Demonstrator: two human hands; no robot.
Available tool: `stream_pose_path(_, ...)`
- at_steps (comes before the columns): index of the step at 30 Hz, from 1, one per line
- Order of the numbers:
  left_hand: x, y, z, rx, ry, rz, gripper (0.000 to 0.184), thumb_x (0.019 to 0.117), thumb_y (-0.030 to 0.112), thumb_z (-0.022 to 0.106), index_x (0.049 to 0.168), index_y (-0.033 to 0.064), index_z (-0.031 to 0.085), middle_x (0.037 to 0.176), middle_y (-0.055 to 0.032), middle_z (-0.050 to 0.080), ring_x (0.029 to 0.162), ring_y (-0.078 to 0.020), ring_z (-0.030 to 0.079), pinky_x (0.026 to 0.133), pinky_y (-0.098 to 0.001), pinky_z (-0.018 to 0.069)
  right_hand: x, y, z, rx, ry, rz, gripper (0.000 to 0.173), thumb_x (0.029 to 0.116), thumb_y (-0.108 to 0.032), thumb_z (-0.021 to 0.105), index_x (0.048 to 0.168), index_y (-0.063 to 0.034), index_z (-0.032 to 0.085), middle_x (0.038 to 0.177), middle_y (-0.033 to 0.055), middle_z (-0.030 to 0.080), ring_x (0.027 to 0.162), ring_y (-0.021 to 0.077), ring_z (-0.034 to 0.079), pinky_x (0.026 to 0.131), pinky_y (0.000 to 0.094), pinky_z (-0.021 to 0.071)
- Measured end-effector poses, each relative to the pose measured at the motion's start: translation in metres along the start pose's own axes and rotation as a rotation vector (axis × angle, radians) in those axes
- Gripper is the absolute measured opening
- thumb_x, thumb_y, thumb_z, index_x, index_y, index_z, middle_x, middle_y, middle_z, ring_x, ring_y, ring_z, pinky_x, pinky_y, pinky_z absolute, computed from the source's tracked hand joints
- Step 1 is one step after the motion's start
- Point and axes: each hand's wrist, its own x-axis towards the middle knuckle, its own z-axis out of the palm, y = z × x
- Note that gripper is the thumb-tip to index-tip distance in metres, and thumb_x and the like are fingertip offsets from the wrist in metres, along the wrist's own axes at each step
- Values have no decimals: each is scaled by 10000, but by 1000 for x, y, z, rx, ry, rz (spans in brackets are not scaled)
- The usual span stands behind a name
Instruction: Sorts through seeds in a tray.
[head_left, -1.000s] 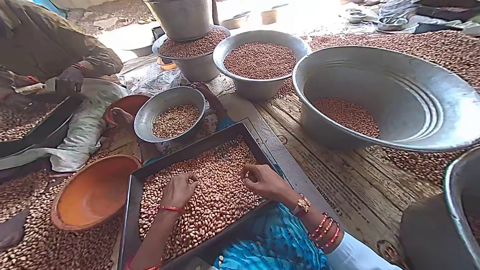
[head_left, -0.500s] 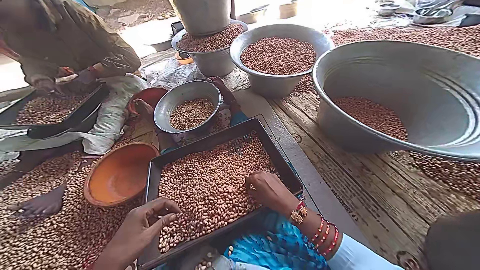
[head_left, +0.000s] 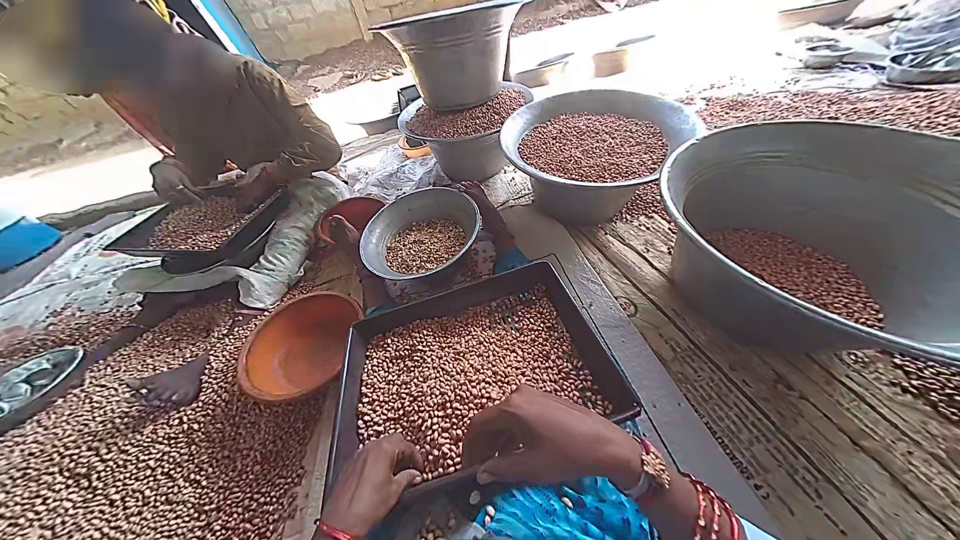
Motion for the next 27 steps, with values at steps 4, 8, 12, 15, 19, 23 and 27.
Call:
stream_pose_path(4,1,3,-8,23,-125,-60,210,980,198,682,1142,98,773,1172,-150,742,1166,-354,671,1043,-575,475,11,7,-2,-210,45,108,207,1010,-151,653,1162,-28,721,1054,140,759,956,273,735,881,484,567)
stream_pose_path(8,2,6,-8,7,-139,-69,205,976,174,682,1135,79,770,1142,-168,745,1150,-358,676,1037,-574,478,18,18,-7,-341,16,242,257,1013,-210,654,1204,-47,709,1109,168,744,1039,348,709,921,576,524)
stream_pose_path(12,-4,3,-10,-16,-119,-24,216,996,168,652,1149,56,756,1142,-191,739,1149,-379,675,1037,-591,474,21,20,-15,-454,-1,444,335,1011,-277,662,1270,-67,678,1179,198,715,1128,397,670,956,618,491)
stream_pose_path(15,-13,0,-15,-44,-57,-77,277,1003,246,659,1179,49,744,1134,-211,737,1138,-403,676,1025,-613,472,17,27,-26,-522,42,677,412,1001,-308,672,1316,-45,642,1264,236,673,1224,429,621,999,634,468)
stream_pose_path(19,-16,-1,-20,70,-147,-255,424,1000,415,646,1269,95,714,1256,-213,701,1238,-422,626,1051,-638,447,10,45,-39,-595,88,978,460,996,-253,658,1348,34,588,1365,272,607,1311,443,560,1044,621,442)
stream_pose_path(23,-7,13,-11,97,-163,-272,492,1011,423,629,1289,19,675,1304,-261,658,1280,-445,590,1071,-625,439,4,55,-40,-627,23,1107,391,1000,-193,626,1282,76,617,1371,285,597,1275,439,589,986,605,487)
stream_pose_path(27,-6,13,-9,87,-168,-290,511,1008,434,630,1294,13,668,1308,-253,658,1279,-433,593,1071,-611,444,9,57,-33,-643,-54,1067,367,1003,-171,613,1277,74,616,1342,272,626,1271,437,597,990,616,481)
